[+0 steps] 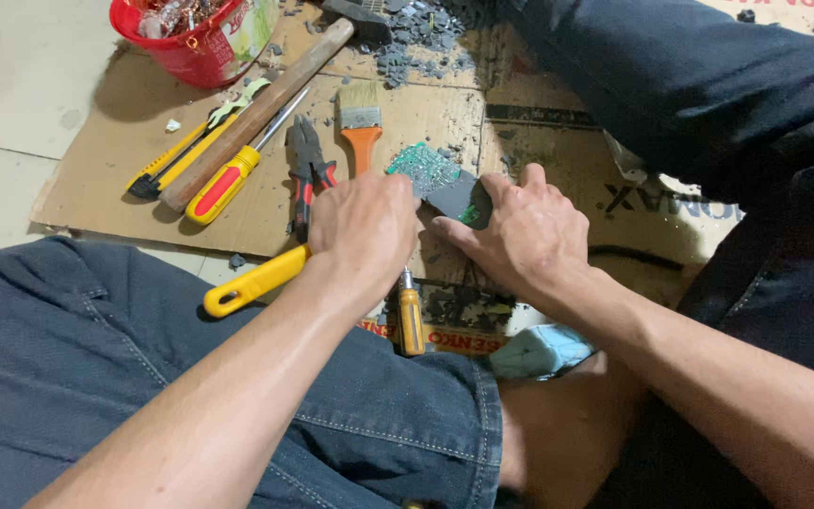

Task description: The person scrapes a green circuit board using a yellow-handled screwdriver to remove material. The person holds the board with the left hand and scrapes with the right hand, creating debris on the cardboard below.

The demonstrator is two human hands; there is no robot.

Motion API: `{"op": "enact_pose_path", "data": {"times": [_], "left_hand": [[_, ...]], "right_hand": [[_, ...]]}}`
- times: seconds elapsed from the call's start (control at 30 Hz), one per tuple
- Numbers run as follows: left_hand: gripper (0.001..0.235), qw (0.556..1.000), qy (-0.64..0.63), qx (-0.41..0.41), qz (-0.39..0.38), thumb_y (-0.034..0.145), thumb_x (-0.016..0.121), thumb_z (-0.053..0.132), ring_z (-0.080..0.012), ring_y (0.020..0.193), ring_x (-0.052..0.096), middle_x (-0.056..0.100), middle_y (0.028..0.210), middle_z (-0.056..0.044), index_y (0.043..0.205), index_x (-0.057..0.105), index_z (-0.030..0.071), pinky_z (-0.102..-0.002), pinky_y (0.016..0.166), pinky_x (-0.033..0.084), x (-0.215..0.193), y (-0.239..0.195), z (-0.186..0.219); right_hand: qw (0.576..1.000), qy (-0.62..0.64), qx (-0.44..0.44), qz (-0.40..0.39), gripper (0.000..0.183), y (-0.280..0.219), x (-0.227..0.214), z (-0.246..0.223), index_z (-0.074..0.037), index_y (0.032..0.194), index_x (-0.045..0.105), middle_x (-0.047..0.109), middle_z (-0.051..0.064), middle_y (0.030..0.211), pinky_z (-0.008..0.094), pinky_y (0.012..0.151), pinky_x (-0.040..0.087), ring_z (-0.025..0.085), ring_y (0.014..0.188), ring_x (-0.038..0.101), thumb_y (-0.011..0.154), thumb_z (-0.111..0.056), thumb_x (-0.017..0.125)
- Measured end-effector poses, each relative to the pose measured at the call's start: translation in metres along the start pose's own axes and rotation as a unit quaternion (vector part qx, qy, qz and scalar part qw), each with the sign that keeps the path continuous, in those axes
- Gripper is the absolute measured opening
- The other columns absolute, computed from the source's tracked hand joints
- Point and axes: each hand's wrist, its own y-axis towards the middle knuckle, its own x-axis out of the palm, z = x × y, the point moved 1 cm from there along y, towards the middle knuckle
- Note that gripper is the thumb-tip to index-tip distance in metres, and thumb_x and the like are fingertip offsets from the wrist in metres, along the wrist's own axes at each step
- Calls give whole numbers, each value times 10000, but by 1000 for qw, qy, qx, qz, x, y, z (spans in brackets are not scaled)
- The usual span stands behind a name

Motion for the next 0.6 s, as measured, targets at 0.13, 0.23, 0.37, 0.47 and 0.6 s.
{"op": "enact_pose_path", "data": {"times": [0.13,0.23,0.37,0.47,0.6], "left_hand": [[292,999,-4,-22,-40,935,507,180,-398,1012,732,773,952,-151,987,781,92,-564,773,595,-17,-1,13],[248,998,-18,-19,-60,895,600,224,-407,1026,725,769,974,-157,991,784,87,-587,772,592,-16,-2,9],[290,995,-45,-63,-57,912,532,169,-413,1015,725,761,1002,-184,1013,781,60,-610,647,590,-16,-2,20],[299,994,-27,-67,-76,909,525,166,-402,1031,724,763,1029,-165,1030,780,67,-606,694,583,-27,-3,12],[321,994,-34,-58,-83,916,523,255,-378,1067,716,770,1007,-135,1043,775,102,-579,818,587,-12,4,9]], "right_hand": [[1000,4,0,16,701,3,1,3,-223,1402,595,546,199,1220,581,880,585,394,1145,642,889,-701,598],[1000,-6,-6,-9,772,1,4,2,-201,1412,566,522,155,1286,583,924,575,403,1196,621,848,-727,598],[1000,-2,-8,4,704,0,0,5,-212,1367,593,529,152,1242,568,913,580,392,1185,628,856,-696,608],[1000,11,-11,3,696,1,-2,-2,-212,1348,596,527,140,1244,568,923,576,394,1203,617,838,-685,625],[1000,12,2,-6,729,3,2,3,-231,1388,569,516,137,1252,568,920,576,382,1222,605,839,-707,617]]}}
